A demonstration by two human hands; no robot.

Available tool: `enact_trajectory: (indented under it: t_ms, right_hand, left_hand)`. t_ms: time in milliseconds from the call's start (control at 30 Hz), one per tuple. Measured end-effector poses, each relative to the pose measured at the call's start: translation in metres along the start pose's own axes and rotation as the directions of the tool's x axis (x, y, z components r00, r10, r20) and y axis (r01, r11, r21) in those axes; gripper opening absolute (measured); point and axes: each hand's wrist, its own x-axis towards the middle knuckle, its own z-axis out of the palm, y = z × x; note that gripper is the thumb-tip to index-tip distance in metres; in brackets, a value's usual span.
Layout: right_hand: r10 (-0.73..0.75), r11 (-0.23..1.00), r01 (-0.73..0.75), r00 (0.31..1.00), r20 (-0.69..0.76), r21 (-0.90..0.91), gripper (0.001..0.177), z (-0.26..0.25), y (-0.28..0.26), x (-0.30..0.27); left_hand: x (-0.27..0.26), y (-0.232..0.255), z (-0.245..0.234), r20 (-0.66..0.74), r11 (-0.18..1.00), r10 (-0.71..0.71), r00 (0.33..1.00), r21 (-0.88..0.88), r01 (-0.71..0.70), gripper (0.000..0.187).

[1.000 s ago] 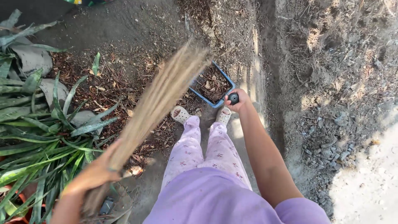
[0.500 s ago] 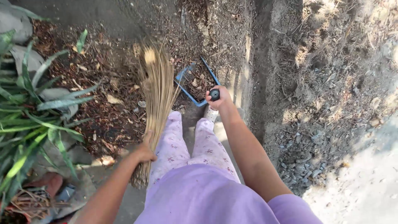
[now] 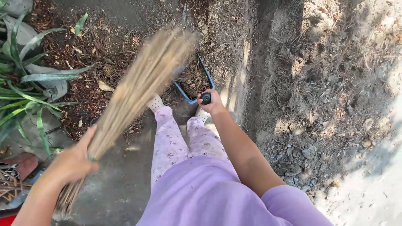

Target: Sweeping dry leaves and debris from the ground into a dustpan and emptying it into a plastic bag.

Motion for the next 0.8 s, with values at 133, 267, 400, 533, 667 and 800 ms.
enact_trajectory:
  t_ms: [133, 267, 400, 533, 667, 800]
  right_hand:
    - [0.013, 1.000, -0.013, 1.000, 0.017, 0.008, 0.023, -0.010, 0.000, 0.001]
    - [-0.006, 1.000, 0.006, 0.999, 0.044, 0.006, 0.019, -0.029, -0.003, 0.025]
    - [0.005, 1.000, -0.005, 0.999, 0.051, 0.001, 0.018, -0.034, -0.007, 0.023]
    - [0.046, 0.999, -0.046, 0.997, 0.070, 0.000, 0.016, -0.039, -0.006, 0.041]
    - [0.041, 0.999, -0.040, 0.997, 0.072, -0.017, 0.019, -0.040, -0.004, 0.020]
    - [0.051, 0.999, -0.050, 0.997, 0.060, -0.019, 0.018, -0.047, -0.002, 0.020]
  left_hand:
    - [0.046, 0.054, -0.004, -0.134, 0.975, 0.031, 0.991, -0.213, -0.059, 0.104]
    - [0.216, 0.057, 0.084, -0.249, 0.975, 0.160, 0.955, -0.111, -0.192, 0.077]
    - [0.196, 0.069, 0.134, -0.029, 0.943, 0.240, 0.970, 0.243, -0.226, 0.082]
    - [0.086, 0.041, 0.127, 0.121, 0.924, 0.230, 0.966, 0.285, -0.256, 0.109]
    - [0.024, -0.012, 0.093, 0.063, 0.969, 0.218, 0.974, 0.105, -0.224, 0.105]
    - [0.008, -0.014, 0.062, -0.124, 0.992, 0.125, 0.984, 0.015, -0.124, 0.112]
